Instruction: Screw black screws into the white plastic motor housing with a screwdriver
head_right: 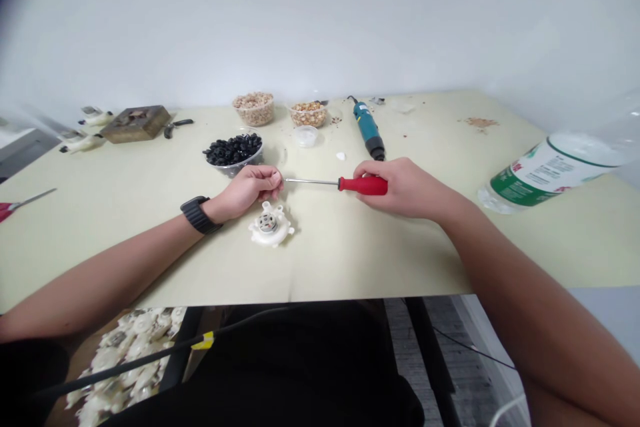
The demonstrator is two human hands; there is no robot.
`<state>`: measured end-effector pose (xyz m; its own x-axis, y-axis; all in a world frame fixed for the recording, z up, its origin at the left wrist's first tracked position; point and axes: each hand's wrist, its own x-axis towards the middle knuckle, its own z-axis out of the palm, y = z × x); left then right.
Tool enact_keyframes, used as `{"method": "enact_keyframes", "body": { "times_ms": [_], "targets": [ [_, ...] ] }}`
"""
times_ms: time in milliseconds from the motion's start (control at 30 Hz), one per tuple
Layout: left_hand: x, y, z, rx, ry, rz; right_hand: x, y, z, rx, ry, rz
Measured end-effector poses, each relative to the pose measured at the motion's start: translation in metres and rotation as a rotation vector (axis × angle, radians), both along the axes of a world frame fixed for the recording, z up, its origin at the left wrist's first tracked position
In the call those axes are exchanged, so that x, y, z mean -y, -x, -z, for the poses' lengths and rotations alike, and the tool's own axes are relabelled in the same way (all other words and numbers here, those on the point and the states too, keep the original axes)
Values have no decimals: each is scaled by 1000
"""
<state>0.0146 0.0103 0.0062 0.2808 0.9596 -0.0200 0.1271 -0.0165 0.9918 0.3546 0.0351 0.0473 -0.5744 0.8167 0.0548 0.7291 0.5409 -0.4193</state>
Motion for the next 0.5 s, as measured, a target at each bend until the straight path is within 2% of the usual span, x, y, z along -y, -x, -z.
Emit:
{"method": "enact_keyframes", "body": {
  "times_ms": [100,300,500],
  "targets": [
    [0,0,0,3,0,-1,1,1,-1,15,20,22],
    [0,0,-1,6,1,4,-2,0,-2,-43,-34,-68],
    [0,-1,-1,4,-8,13,-2,-1,-2,10,75,20]
  ]
}}
